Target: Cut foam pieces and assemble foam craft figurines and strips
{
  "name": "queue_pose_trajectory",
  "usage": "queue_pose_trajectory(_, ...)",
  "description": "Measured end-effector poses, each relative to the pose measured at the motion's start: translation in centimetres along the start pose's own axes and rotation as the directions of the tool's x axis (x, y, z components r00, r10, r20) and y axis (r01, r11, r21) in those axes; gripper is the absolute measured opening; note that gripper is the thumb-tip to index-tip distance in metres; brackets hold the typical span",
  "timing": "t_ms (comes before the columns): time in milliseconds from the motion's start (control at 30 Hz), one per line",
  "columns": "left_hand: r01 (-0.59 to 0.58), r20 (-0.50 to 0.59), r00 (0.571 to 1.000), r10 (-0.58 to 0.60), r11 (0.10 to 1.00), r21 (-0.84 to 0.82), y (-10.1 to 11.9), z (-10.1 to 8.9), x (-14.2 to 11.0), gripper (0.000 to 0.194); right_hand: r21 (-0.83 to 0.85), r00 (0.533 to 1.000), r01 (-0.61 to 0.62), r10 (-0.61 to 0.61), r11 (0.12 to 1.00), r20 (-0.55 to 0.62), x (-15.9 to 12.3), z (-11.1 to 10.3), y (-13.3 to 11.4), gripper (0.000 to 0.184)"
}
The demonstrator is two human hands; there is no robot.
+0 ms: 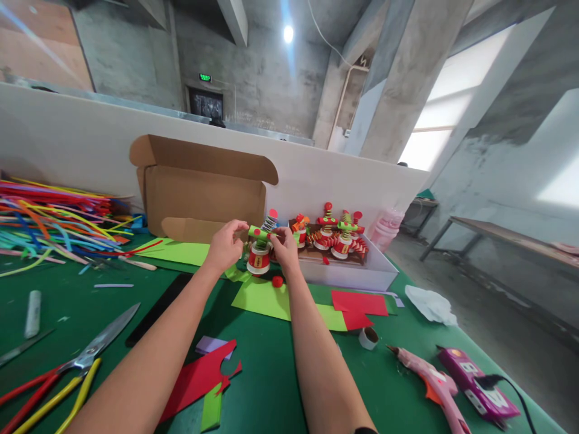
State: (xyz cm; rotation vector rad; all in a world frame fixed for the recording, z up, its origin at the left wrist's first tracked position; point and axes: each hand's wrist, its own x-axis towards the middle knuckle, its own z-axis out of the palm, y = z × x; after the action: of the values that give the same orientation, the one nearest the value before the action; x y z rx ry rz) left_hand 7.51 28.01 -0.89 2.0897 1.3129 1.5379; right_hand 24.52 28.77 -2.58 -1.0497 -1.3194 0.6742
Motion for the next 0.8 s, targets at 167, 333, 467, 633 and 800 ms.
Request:
queue_pose_trajectory(167,0.089,0.052,0.995,-0.087,0.996,-0.031,-0.3,0.2,-0.1,0.066,-0.028,1.0,-0.002,0.002,1.0,-0.002,0.0,-0.3,0.2,0.011)
queue_pose_trajectory(333,0.089,0.141,0.987,-0.081,0.995,-0.048,-0.3,0.4,-0.3,0.074,-0.027,1.0,-0.007,0.008,1.0,0.021,0.1,-0.2,0.5,0.017)
queue_pose_trajectory(467,0.097,0.175,0.981,-0.08,0.991,-0.093,-0.7,0.9,-0.3,0.069,-0.16,0.997,0.008,0.005,0.987,0.083,-0.3,-0.2,0.2,0.041)
queue_pose_trajectory(633,0.08,0.154,0.986,-0.065,0.993,-0.092,-0.9,1.1,-0.3,0.065,-0.288,0.987,0.043,0.003,0.957,0.158,-1.2,-0.4,-0.7,0.058)
queue_pose_trajectory(800,0.074,0.141,0.988,-0.063,0.995,-0.068,-0.8,1.2,-0.4,0.062,-0.248,0.98,0.037,0.013,0.968,0.198,-1.3,-0.5,-0.8,0.066)
